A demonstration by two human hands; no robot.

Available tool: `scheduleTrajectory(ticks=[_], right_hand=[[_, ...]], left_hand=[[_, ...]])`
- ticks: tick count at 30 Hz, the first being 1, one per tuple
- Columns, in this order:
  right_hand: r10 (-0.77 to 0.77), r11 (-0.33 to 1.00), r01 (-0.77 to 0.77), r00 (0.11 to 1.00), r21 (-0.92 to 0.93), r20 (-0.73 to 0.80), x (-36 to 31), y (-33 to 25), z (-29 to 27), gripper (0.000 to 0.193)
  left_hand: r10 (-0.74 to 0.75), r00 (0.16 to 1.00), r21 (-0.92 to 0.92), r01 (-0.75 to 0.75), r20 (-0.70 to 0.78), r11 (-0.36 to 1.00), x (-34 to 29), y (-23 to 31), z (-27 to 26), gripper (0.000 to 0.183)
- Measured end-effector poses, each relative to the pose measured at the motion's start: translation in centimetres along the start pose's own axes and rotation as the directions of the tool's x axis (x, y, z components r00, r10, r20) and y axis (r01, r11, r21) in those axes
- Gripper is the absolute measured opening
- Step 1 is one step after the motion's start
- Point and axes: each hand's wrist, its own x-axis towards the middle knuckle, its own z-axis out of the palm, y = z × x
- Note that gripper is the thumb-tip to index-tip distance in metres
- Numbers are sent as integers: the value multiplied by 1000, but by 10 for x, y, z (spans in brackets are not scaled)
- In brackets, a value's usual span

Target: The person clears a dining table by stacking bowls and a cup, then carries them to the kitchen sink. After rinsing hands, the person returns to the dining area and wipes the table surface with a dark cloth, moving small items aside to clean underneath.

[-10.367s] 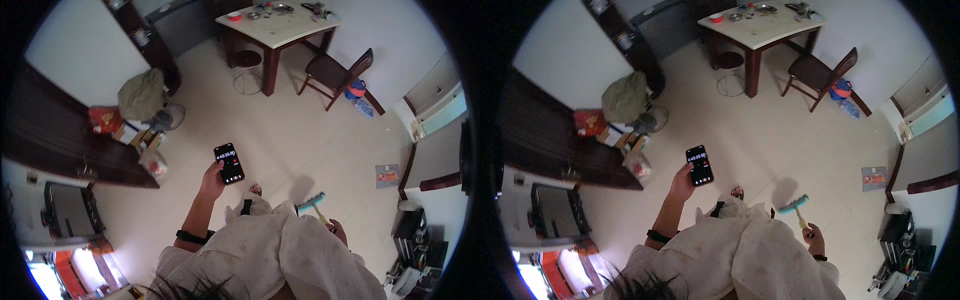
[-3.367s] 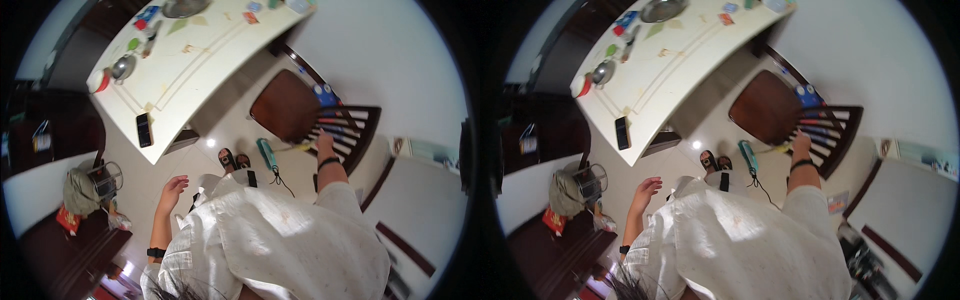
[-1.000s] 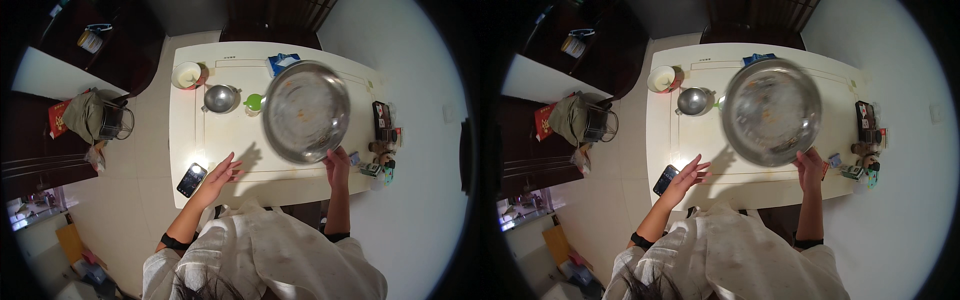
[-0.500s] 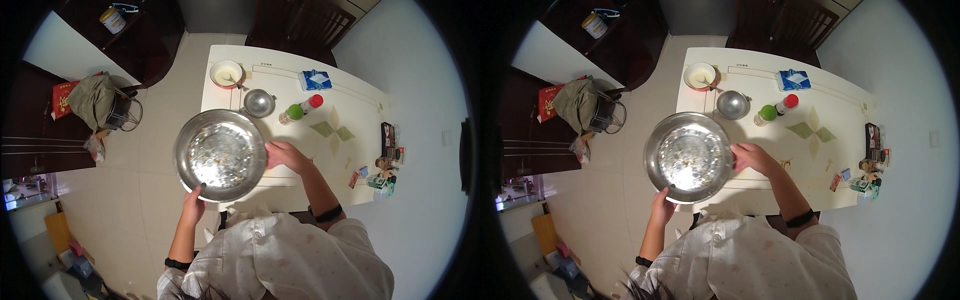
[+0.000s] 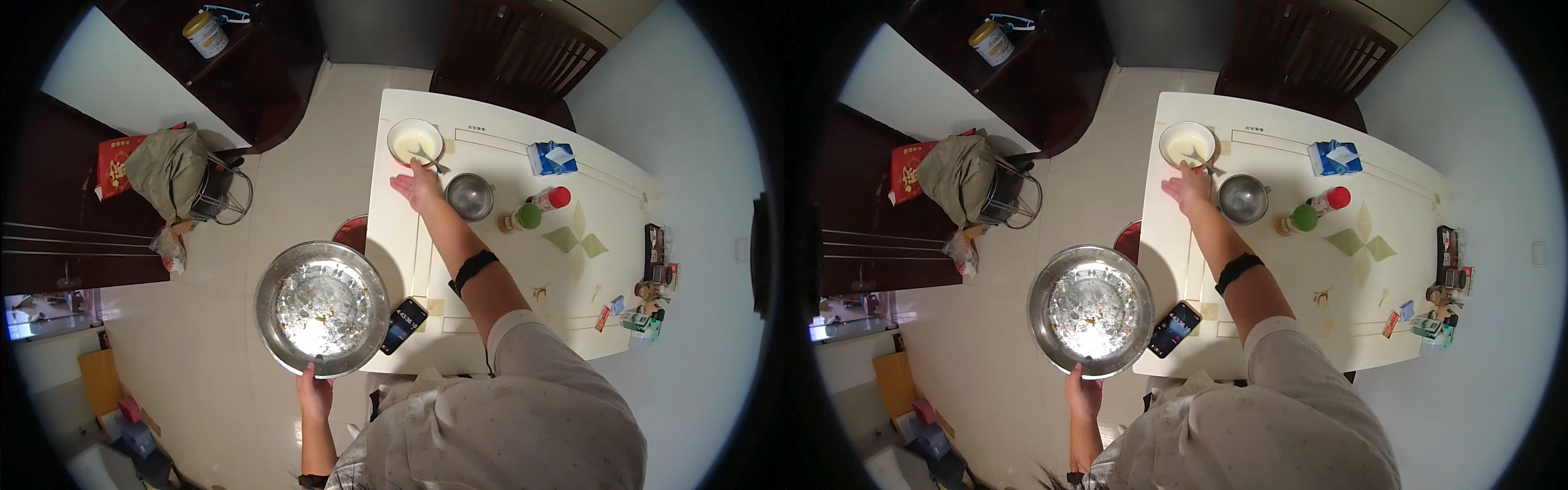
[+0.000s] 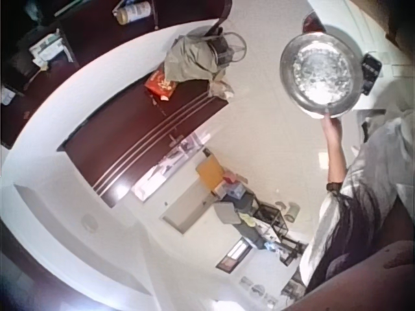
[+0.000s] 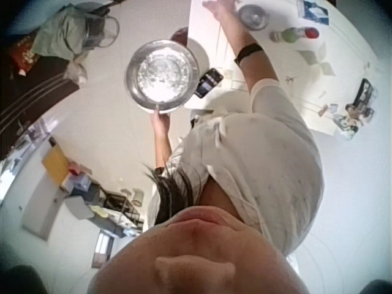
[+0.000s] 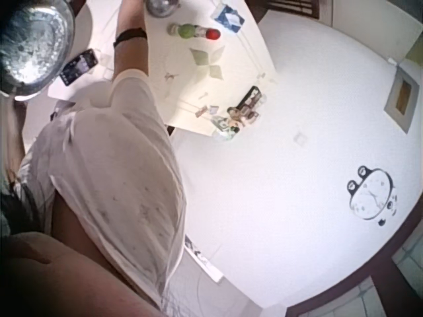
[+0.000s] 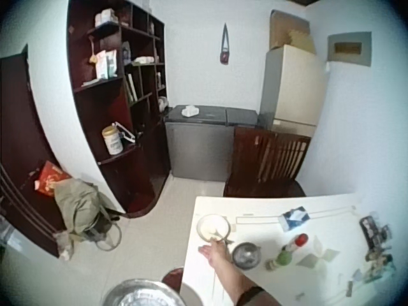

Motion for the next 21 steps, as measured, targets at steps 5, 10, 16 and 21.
scheduleTrajectory(ticks=[5, 10, 16, 21], right_hand=[[-118, 989, 120, 993, 82, -28, 30, 3, -3, 38], [-111, 994, 111, 994, 26, 5, 31, 0, -14, 39], [22, 968, 5, 994, -252, 103, -13, 10, -49, 42], [133, 900, -53, 978, -432, 158, -64, 11, -86, 46]], left_hand=[[-15, 1000, 7, 15, -13, 1000, 4, -6, -8, 49], [-3, 1000, 0, 3, -5, 1000, 6, -10, 1, 48], [21, 996, 54, -17, -83, 998, 12, -11, 7, 46], [24, 999, 73, -21, -44, 997, 25, -12, 5, 40]])
